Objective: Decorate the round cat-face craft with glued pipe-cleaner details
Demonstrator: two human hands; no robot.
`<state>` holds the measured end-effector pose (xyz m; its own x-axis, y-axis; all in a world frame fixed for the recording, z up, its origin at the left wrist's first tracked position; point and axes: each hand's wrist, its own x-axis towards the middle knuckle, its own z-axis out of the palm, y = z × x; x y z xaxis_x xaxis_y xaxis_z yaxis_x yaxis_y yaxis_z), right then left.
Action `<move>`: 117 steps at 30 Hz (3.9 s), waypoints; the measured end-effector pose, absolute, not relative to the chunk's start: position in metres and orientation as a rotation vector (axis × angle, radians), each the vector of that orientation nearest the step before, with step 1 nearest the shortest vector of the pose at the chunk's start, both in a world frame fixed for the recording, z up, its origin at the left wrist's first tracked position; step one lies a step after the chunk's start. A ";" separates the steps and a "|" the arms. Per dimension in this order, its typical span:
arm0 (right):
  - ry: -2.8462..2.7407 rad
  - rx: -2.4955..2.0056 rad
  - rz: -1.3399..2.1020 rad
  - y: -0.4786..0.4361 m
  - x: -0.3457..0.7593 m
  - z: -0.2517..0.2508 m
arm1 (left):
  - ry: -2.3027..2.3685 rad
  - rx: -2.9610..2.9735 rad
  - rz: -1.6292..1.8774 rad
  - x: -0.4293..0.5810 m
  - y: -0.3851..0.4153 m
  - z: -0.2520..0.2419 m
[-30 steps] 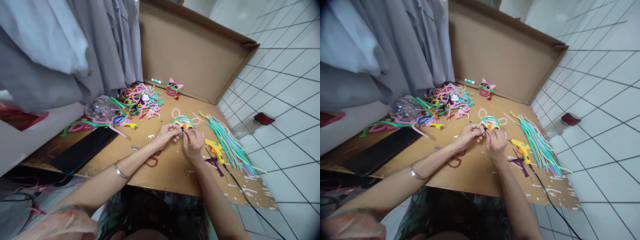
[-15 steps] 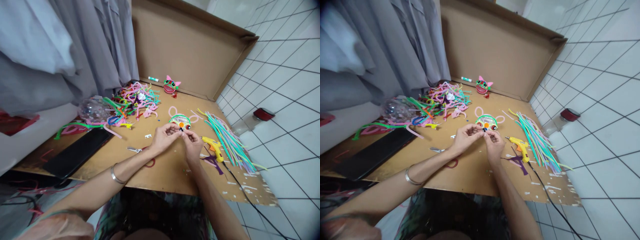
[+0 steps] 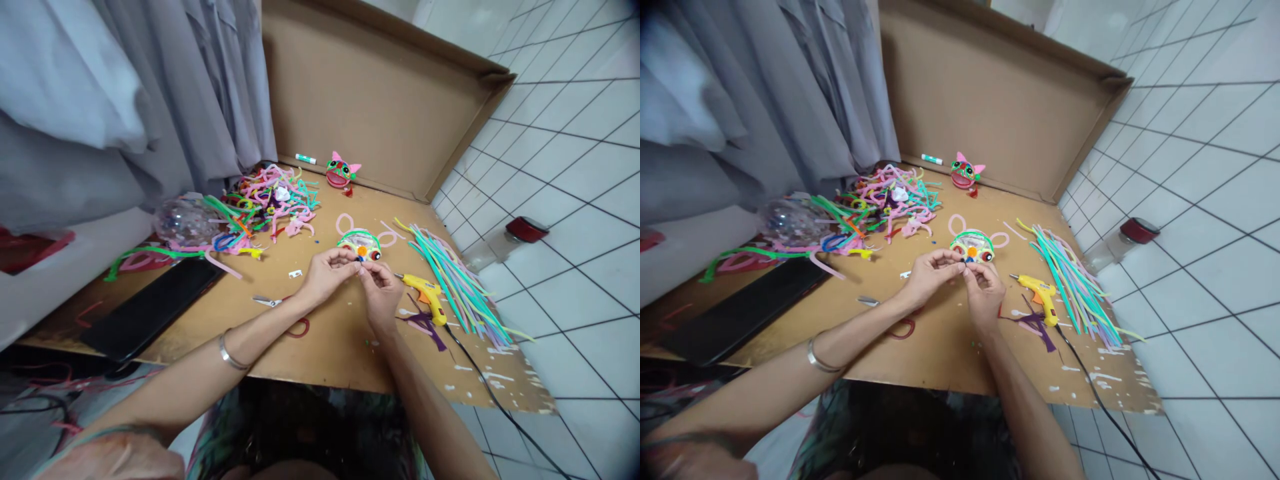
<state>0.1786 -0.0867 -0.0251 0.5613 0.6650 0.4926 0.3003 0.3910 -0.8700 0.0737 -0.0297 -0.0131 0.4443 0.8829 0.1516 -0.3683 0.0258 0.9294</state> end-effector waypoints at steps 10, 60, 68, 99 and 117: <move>-0.909 -1.307 0.098 -0.085 0.193 -0.027 | 0.726 1.258 1.259 0.065 0.005 -0.014; -0.741 -1.264 0.411 -0.056 0.232 -0.040 | 0.840 1.909 1.272 0.069 0.020 -0.038; -0.762 -1.236 0.426 -0.055 0.235 -0.041 | 0.795 1.903 1.281 0.068 0.020 -0.036; -0.788 -1.232 0.451 -0.058 0.230 -0.038 | 0.807 1.757 1.221 0.075 0.015 -0.036; -0.796 -1.277 0.517 -0.058 0.232 -0.043 | 0.661 1.348 1.061 0.076 0.023 -0.043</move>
<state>0.2317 -0.0576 -0.0430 0.6368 0.7347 0.2340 0.0846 0.2351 -0.9683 0.0758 0.0226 -0.0430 0.4159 0.8896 0.1886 -0.2232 -0.1011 0.9695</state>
